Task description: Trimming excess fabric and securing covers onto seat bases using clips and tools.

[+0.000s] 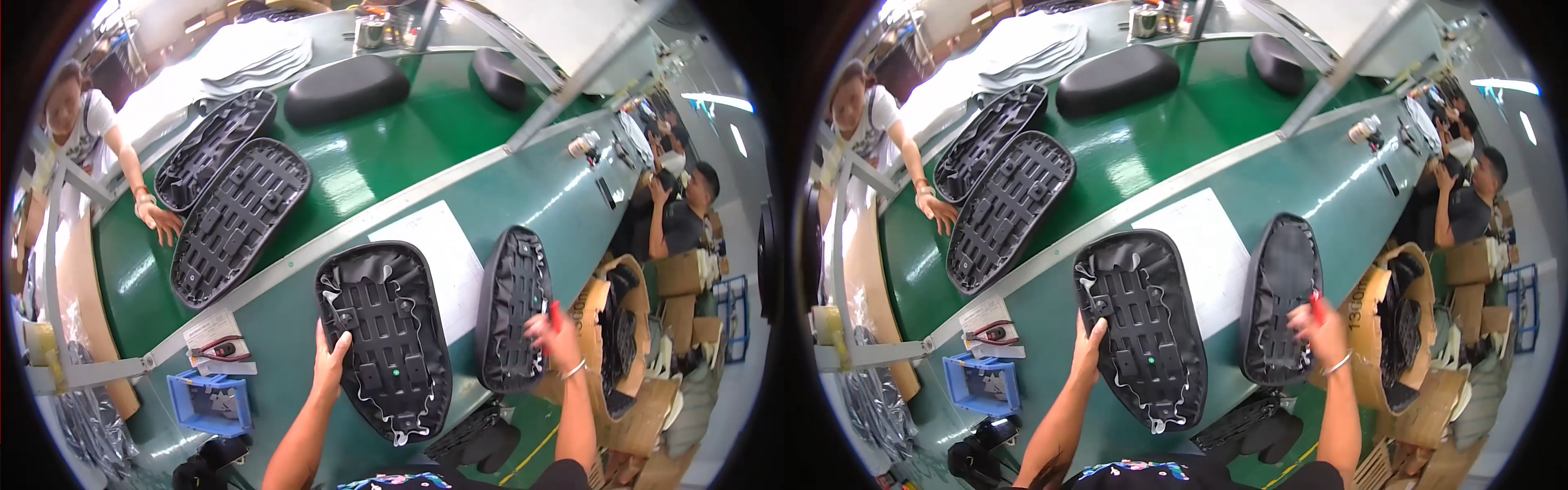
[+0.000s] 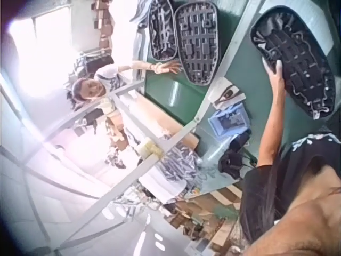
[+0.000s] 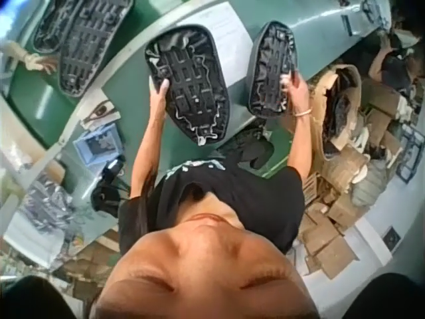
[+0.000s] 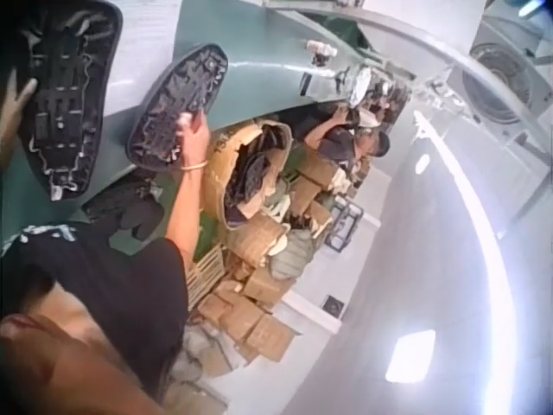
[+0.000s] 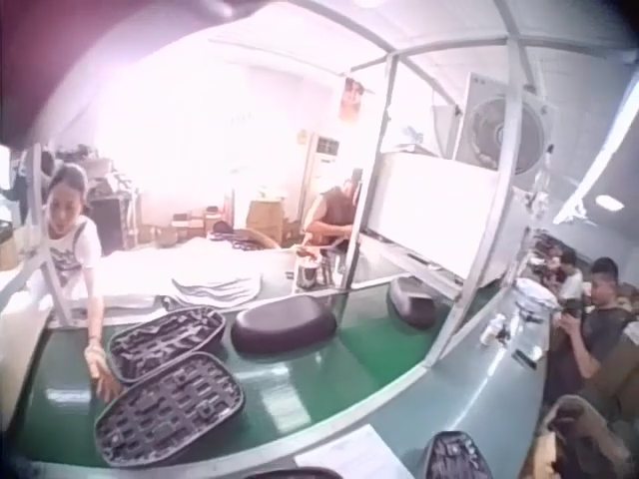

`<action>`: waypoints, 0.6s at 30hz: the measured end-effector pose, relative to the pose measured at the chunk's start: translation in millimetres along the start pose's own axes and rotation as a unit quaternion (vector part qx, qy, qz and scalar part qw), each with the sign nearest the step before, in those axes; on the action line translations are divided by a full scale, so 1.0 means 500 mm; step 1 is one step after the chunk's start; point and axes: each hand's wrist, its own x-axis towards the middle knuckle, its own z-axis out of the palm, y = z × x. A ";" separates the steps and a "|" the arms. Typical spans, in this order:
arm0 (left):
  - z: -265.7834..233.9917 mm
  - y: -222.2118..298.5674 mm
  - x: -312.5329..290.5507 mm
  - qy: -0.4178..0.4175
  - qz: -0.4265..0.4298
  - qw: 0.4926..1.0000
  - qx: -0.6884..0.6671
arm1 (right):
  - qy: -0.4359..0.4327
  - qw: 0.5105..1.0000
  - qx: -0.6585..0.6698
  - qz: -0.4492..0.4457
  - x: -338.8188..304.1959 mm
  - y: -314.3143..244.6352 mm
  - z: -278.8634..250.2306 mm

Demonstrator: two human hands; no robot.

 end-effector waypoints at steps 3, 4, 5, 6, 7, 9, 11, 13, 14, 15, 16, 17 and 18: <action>0.031 -0.080 -0.041 0.035 0.062 0.994 0.085 | 0.155 0.971 -0.173 0.050 0.043 0.215 -0.176; 0.043 -0.097 -0.051 0.031 0.114 0.978 0.170 | 0.147 0.975 -0.045 0.160 0.047 0.267 -0.177; 0.058 -0.117 -0.052 0.023 0.134 0.969 0.206 | 0.127 0.980 0.080 0.129 0.043 0.328 -0.156; 0.074 -0.130 -0.055 0.023 0.153 0.958 0.242 | 0.096 0.969 0.203 0.101 0.035 0.374 -0.129; 0.099 -0.117 -0.069 0.044 0.148 0.938 0.310 | 0.050 0.973 0.211 0.074 0.021 0.383 -0.113; 0.133 -0.143 -0.118 0.071 0.170 0.910 0.371 | 0.074 0.972 0.204 0.088 -0.033 0.423 -0.148; 0.111 -0.214 -0.193 0.095 0.185 0.899 0.385 | 0.013 0.967 0.242 0.075 -0.118 0.449 -0.168; 0.138 -0.305 -0.299 0.066 0.172 0.902 0.391 | 0.027 0.977 0.178 0.112 -0.222 0.486 -0.246; 0.167 -0.351 -0.340 -0.017 0.120 0.922 0.367 | 0.072 0.986 0.149 0.028 -0.285 0.541 -0.313; 0.173 -0.397 -0.386 -0.040 0.190 0.916 0.351 | 0.030 0.989 -0.048 0.136 -0.349 0.541 -0.379; 0.199 -0.386 -0.408 -0.123 0.186 0.910 0.351 | 0.032 0.966 -0.071 0.246 -0.402 0.571 -0.460; 0.207 -0.389 -0.422 -0.179 0.139 0.915 0.335 | 0.061 0.965 -0.168 0.190 -0.413 0.544 -0.458; 0.210 -0.413 -0.408 -0.248 0.129 0.902 0.328 | 0.089 0.951 -0.267 0.125 -0.429 0.495 -0.455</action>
